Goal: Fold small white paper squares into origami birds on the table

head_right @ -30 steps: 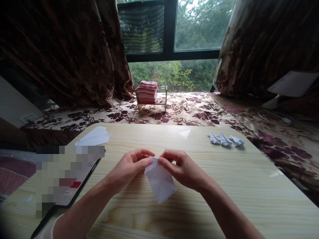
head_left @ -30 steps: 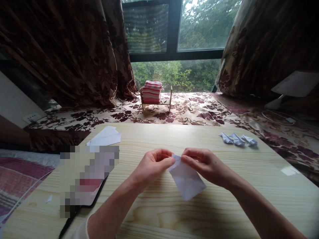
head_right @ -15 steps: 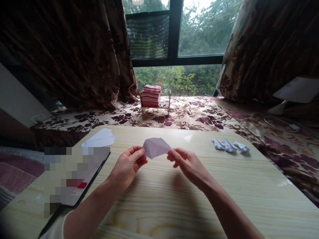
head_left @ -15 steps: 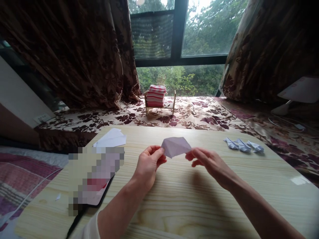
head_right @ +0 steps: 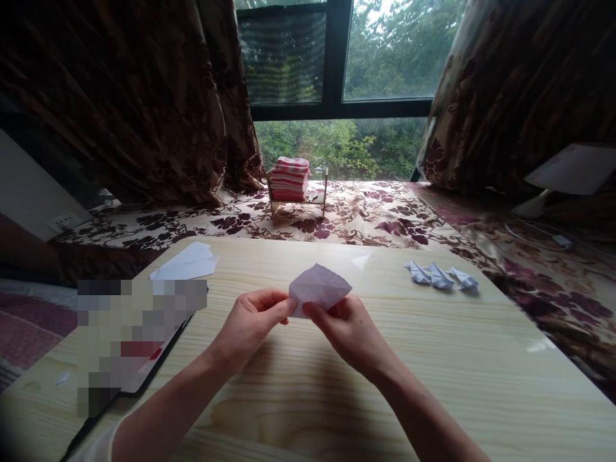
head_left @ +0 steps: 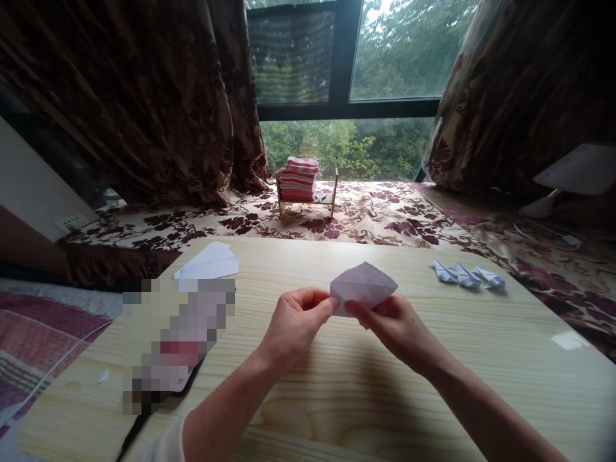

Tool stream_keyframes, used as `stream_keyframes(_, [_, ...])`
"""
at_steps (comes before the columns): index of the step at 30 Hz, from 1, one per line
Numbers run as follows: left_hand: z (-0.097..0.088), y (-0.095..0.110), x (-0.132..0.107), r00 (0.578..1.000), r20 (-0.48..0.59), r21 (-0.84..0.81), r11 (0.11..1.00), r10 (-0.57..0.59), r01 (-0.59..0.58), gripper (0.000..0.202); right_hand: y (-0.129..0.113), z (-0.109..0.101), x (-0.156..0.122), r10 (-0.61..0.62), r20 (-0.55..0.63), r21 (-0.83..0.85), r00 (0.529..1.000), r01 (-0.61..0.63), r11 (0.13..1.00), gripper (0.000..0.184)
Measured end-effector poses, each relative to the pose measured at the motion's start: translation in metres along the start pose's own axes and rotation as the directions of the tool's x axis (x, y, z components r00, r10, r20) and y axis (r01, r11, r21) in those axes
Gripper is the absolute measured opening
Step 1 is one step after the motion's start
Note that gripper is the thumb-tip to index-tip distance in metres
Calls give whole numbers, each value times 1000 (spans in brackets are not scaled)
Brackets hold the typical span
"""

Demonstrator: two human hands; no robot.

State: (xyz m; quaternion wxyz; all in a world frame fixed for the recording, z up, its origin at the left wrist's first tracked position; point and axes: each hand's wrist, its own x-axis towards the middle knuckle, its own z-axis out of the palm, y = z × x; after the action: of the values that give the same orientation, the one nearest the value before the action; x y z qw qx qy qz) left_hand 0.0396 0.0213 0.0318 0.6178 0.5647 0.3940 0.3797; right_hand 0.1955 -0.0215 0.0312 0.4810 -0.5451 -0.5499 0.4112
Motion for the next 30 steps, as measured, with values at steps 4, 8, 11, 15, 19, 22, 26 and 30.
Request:
stream_keyframes(4, [2, 0, -1, 998, 13, -12, 998, -59, 59, 17, 3, -2, 0, -7, 82, 19, 997, 5, 1000, 32])
stream_keyframes(8, [3, 1, -2, 997, 18, -60, 996, -70, 71, 18, 5, -4, 0, 9, 114, -21, 993, -6, 1000, 36])
stream_keyframes(11, [4, 1, -2, 996, 12, -118, 989, -91, 92, 21, 6, -4, 0, 11, 126, 6, 992, -12, 1000, 34])
stream_keyframes(15, [4, -1, -2, 995, 2, -102, 990, -95, 95, 17, 8, -5, 0, -2, 151, -28, 989, 6, 1000, 32])
stream_keyframes(19, [7, -3, -3, 994, -25, -161, 982, -104, 99, 17, 7, -6, 1, -25, 198, -15, 980, 28, 999, 31])
stream_keyframes(22, [9, -5, -2, 988, -46, -219, 966, -148, 134, 15, 6, -11, 3, -3, 160, -90, 987, 18, 996, 30])
stream_keyframes(26, [4, -8, 2, 979, -100, -248, 958, -175, 146, 17, 11, -31, 9, 47, 63, -258, 997, -29, 966, 36])
stream_keyframes(30, [0, -10, 5, 969, -166, -261, 956, -182, 135, 20, 13, -42, 12, 79, -97, -155, 992, -93, 983, 43])
